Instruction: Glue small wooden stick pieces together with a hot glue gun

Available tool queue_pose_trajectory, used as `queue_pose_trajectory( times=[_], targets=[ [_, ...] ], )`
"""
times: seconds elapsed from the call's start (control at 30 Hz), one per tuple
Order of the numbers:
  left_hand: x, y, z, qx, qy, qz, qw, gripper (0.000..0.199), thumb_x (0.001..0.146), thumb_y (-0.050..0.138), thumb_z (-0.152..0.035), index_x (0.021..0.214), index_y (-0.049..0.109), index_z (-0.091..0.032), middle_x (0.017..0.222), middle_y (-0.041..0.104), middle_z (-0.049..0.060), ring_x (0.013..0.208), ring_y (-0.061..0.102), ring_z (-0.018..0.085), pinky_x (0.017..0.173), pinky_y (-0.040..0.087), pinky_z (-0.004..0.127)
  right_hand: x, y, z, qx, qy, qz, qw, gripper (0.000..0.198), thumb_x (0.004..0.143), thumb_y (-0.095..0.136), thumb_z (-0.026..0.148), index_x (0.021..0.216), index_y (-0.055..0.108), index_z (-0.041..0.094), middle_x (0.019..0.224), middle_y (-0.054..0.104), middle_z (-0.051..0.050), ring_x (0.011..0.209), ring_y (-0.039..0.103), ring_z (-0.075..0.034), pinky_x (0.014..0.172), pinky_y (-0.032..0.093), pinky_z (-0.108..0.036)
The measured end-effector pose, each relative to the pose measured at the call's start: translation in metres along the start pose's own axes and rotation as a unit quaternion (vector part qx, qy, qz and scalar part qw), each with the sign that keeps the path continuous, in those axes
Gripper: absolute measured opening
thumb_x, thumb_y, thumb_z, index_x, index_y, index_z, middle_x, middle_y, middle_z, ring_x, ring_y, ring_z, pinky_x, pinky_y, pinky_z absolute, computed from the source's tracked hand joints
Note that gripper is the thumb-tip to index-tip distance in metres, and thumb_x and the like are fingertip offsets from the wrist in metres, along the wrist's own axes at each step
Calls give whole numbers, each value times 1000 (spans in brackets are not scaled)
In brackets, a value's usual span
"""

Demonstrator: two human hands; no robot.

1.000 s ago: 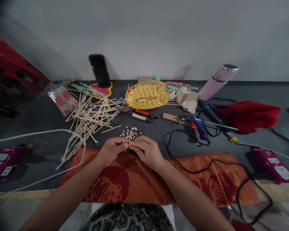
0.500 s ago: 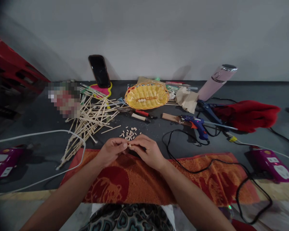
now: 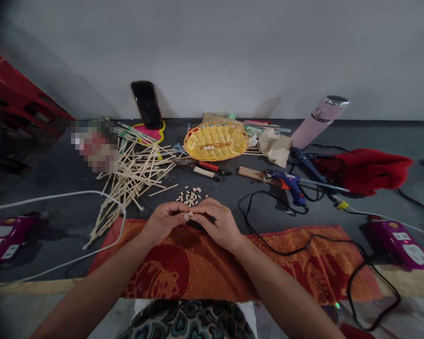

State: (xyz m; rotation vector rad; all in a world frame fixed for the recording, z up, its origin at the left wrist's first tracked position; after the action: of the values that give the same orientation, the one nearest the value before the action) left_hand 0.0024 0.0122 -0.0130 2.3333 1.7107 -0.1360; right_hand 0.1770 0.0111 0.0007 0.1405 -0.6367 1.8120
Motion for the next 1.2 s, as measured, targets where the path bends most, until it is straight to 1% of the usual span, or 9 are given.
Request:
queue_pose_trajectory(
  times=[0.1, 0.17, 0.3, 0.4, 0.53, 0.63, 0.8, 1.0, 1.2],
  targets=[
    [0, -2, -1, 30, 16, -16, 999, 21, 72, 73, -34, 81, 73, -16, 77, 70, 2, 69, 57, 12, 68, 42, 23, 0, 1, 0, 11, 7, -4, 1000, 14, 86, 63, 21, 98, 69, 22, 85, 66, -4, 79, 62, -13, 73, 53, -27],
    [0, -2, 0, 19, 13, -8, 1000, 21, 73, 72, -35, 83, 73, -16, 77, 70, 2, 68, 56, 12, 66, 41, 23, 0, 0, 0, 11, 3, -2, 1000, 14, 86, 63, 21, 99, 69, 22, 85, 66, -4, 80, 62, -14, 74, 53, -28],
    [0, -1, 3, -19, -12, 23, 999, 25, 75, 69, -38, 83, 74, -15, 69, 66, 1, 59, 50, 9, 59, 38, 21, 1, -2, 1, 6, -11, 22, 1000, 17, 88, 61, 20, 103, 68, 22, 88, 67, -5, 83, 62, -15, 76, 53, -29],
    [0, 0, 5, -38, -35, 30, 998, 26, 73, 71, -38, 79, 73, -13, 65, 63, 2, 57, 48, 8, 56, 36, 21, 1, -2, 2, -1, -28, 40, 999, 19, 89, 59, 20, 105, 67, 23, 89, 67, -5, 84, 62, -15, 75, 53, -29],
    [1, 1, 4, -93, -72, 19, 993, 27, 69, 75, -37, 79, 73, -13, 70, 65, 3, 56, 50, 8, 57, 38, 22, 1, -3, 2, -27, -31, 16, 999, 24, 86, 62, 21, 110, 63, 23, 92, 67, -6, 86, 62, -16, 77, 52, -31],
    [1, 1, 3, -121, -86, 2, 989, 28, 67, 77, -37, 80, 72, -13, 70, 65, 3, 54, 49, 7, 55, 38, 22, -1, -1, 3, -56, -38, -8, 998, 27, 83, 66, 22, 110, 62, 22, 92, 66, -6, 85, 62, -17, 75, 53, -31],
    [1, 4, 2, -140, -80, -3, 987, 27, 68, 76, -37, 78, 71, -13, 63, 60, 1, 54, 47, 7, 53, 35, 20, -1, 2, 5, -93, -73, -33, 992, 19, 83, 64, 16, 101, 65, 22, 89, 67, -5, 82, 63, -15, 75, 54, -29],
    [1, 5, 2, -125, -64, 12, 990, 22, 70, 75, -35, 78, 72, -14, 73, 66, 4, 59, 49, 8, 57, 36, 20, -1, 0, 6, -97, -77, -30, 992, 17, 87, 59, 15, 100, 66, 22, 87, 68, -5, 80, 63, -15, 74, 55, -28],
    [0, 2, 4, -88, -40, 2, 995, 24, 70, 75, -36, 77, 74, -13, 71, 67, 5, 61, 50, 10, 60, 37, 23, 0, 1, 7, -96, -72, -23, 992, 15, 87, 57, 16, 98, 67, 22, 87, 68, -5, 80, 64, -15, 74, 55, -28]
  ],
)
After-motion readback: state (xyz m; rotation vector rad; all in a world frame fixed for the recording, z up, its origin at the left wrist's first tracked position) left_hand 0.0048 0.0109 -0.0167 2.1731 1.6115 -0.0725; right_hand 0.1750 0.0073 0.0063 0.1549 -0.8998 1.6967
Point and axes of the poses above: each hand's wrist, its own x-axis towards the middle knuckle, its own y-axis out of the palm, z = x × y, the point moved 2 cm from there along x, towards the middle knuckle
